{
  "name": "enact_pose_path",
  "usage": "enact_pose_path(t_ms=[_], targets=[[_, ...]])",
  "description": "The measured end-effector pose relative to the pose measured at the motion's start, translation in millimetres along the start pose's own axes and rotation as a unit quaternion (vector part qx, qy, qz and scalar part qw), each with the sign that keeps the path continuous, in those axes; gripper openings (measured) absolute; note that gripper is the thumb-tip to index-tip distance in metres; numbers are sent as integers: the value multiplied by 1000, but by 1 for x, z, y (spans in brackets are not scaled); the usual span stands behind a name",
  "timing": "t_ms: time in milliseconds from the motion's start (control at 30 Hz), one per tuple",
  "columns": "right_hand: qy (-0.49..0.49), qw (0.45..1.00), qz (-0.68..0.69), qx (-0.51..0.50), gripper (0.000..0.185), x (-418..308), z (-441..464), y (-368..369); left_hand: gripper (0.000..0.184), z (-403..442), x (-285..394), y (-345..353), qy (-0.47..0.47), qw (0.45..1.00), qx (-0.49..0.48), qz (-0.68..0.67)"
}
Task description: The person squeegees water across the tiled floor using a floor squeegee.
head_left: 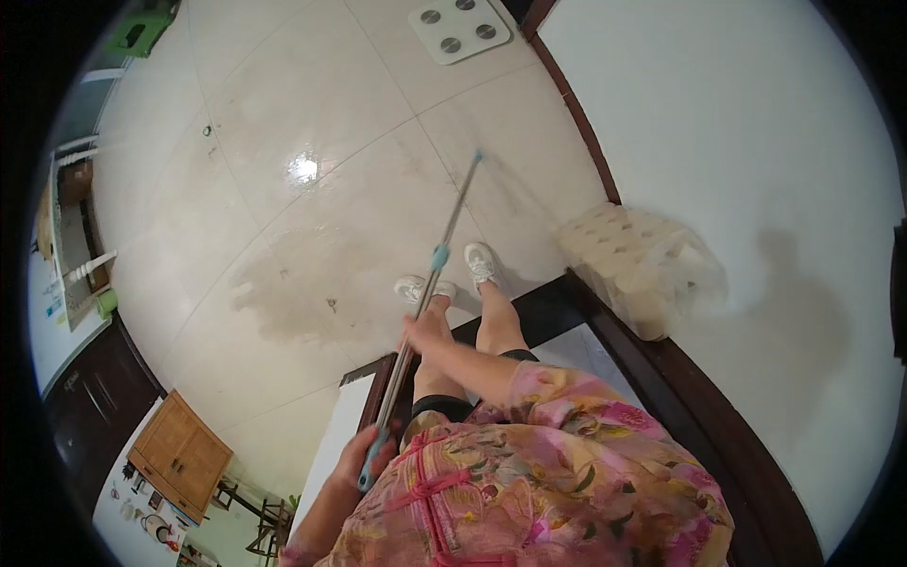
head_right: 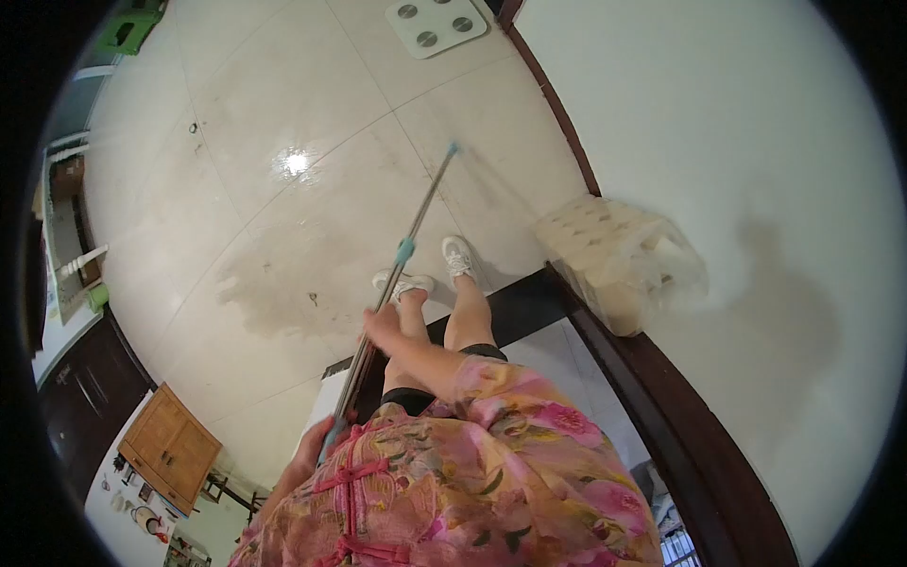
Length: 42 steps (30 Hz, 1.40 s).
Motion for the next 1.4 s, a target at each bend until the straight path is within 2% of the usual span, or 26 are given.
enact_pose_path(t_ms=[33, 100, 200, 233, 267, 300, 333, 400, 467, 533, 600, 667, 767, 833, 867, 900, 933, 1000, 1033, 1067, 1100, 1133, 1200, 1267, 1333, 1400], targets=[[51, 998, 6, -25, 35, -21, 14, -21, 38, 19, 9, 6, -10, 999, -41, -12], [18, 999, 22, 43, 25, -63, 62, -70, 34, 74, 40, 45, -45, 989, -138, -10], [69, 994, 16, 87, 23, -77, 141, -115, 32, 127, 66, 83, -106, 974, -133, -149], [-32, 971, -239, 10, 24, -74, 143, -106, 32, 132, 63, 73, -102, 973, -126, -164], [-135, 868, -473, -69, 25, -69, 138, -89, 32, 131, 59, 65, -97, 971, -121, -180], [-230, 694, -668, -141, 26, -59, 129, -70, 33, 117, 49, 48, -77, 973, -118, -184], [-240, 696, -665, -126, 30, -36, 115, -46, 34, 97, 35, 27, -58, 974, -114, -187], [-138, 835, -529, -57, 31, -7, 100, -23, 34, 59, 18, 9, -61, 973, -27, -221], [-31, 929, -367, 23, 31, 6, 90, -14, 34, 47, 24, 24, -71, 972, -37, -221], [-250, 771, -582, 65, 19, -5, 91, -20, 35, 61, 29, 29, -64, 981, -39, -179], [-189, 735, -632, -159, 20, -83, 99, -57, 35, 100, 48, 62, -95, 965, -103, -221], [-138, 795, -576, -133, 20, -86, 112, -71, 35, 108, 53, 69, -96, 963, -130, -218], [-219, 710, -656, -130, 21, -55, 92, -50, 36, 87, 32, 51, -58, 979, -97, -169], [-121, 866, -485, -15, 20, 2, 95, -22, 35, 53, 20, 25, -49, 986, -23, -159], [-105, 886, -452, 6, 20, 13, 100, -17, 36, 53, 25, 27, -47, 988, -21, -146], [-130, 860, -493, -6, 20, -6, 95, -21, 36, 55, 28, 30, -49, 990, -18, -134], [-181, 774, -601, -85, 20, -21, 87, -29, 36, 58, 28, 33, -54, 990, -14, -126], [-236, 723, -639, -113, 20, -60, 115, -62, 35, 84, 47, 72, -89, 969, -91, -210], [-61, 946, -296, -114, 20, -56, 133, -77, 34, 103, 55, 84, -91, 972, -100, -193], [70, 991, 115, 13, 22, -51, 150, -93, 35, 110, 56, 98, -98, 967, -110, -206], [60, 996, 42, 53, 21, -83, 124, -101, 35, 113, 54, 107, -105, 962, -120, -220], [-19, 996, -91, 1, 20, -38, 149, -97, 36, 108, 46, 95, -94, 973, -108, -182], [-159, 925, -344, 13, 19, 33, 162, -68, 37, 88, 31, 52, -60, 990, -91, -95], [-115, 940, -308, 88, 23, 58, 97, -30, 37, 50, 15, 23, -53, 994, -58, -76], [-45, 978, -191, 73, 24, 58, 75, -20, 37, 35, 15, 20, -72, 994, -6, -84], [-124, 944, -306, 29, 24, 59, 92, -29, 36, 40, 18, 23, -76, 995, -16, -67]])
Point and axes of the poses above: each hand's wrist, its own z-axis towards the middle knuckle, its own y-axis out of the palm, x = y × z, the point moved 2 cm from there along z, towards the middle knuckle, and after that the axes turned 4 degrees about -y, right-handed, at the moved point
